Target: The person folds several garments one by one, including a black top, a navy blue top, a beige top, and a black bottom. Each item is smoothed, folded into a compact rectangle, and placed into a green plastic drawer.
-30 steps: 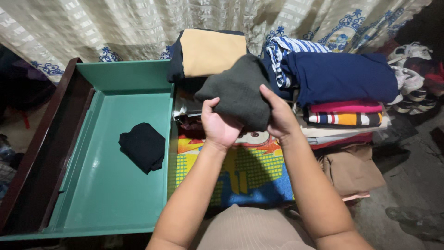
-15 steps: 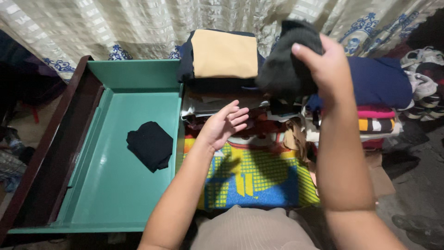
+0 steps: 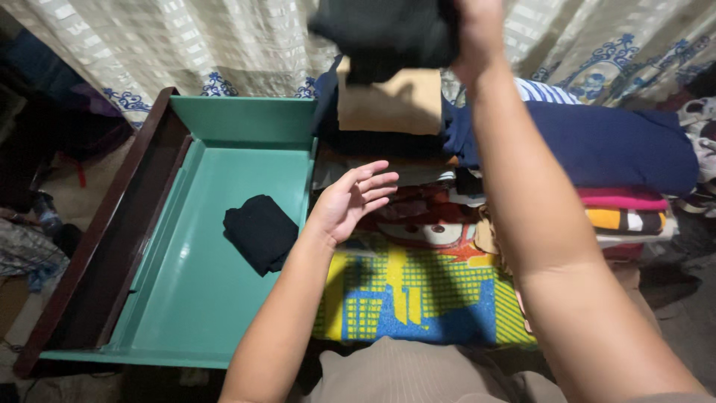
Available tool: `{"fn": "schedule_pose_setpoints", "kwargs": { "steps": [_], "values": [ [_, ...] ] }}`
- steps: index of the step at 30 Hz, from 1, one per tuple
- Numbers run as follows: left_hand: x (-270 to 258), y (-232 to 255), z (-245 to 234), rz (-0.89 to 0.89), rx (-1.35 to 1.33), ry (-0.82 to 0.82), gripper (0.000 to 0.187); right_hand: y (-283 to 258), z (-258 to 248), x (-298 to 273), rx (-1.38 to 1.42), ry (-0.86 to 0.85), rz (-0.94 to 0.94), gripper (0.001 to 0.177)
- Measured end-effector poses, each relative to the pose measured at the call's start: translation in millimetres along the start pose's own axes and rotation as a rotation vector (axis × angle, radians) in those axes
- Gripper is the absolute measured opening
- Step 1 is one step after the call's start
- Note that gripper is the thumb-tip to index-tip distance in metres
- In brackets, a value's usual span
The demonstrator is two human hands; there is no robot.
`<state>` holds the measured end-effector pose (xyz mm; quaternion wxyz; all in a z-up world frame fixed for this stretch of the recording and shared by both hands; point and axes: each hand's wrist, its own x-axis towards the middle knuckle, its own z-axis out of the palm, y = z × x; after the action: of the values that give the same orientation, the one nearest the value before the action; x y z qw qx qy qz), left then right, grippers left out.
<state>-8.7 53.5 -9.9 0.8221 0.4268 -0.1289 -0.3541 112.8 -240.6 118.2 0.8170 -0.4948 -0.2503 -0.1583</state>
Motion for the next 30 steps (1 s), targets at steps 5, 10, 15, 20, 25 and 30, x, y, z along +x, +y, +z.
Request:
{"fn": "schedule_pose_setpoints", "kwargs": {
  "steps": [5,10,15,20,25,30],
  "values": [
    [-9,11,-10,0.011,-0.016,0.028,0.053,42,-2,-35,-0.413,0.226,0.313,0.039],
    [-12,23,-23,0.049,-0.012,0.043,0.05,44,-24,-32,-0.953,0.314,0.322,0.059],
    [-10,34,-37,0.078,0.01,0.101,0.045,37,-5,-28,-1.669,0.353,0.005,0.077],
    [-4,49,-53,0.144,0.051,0.209,0.039,41,36,-33,-1.676,0.042,-0.126,0.065],
    [-2,66,-81,0.278,0.218,0.34,0.032,60,60,-54,-1.735,-0.108,0.199,0.061],
    [-2,73,-136,0.3,0.314,0.586,0.03,65,64,-76,-1.759,-0.093,0.206,0.062]
  ]
}}
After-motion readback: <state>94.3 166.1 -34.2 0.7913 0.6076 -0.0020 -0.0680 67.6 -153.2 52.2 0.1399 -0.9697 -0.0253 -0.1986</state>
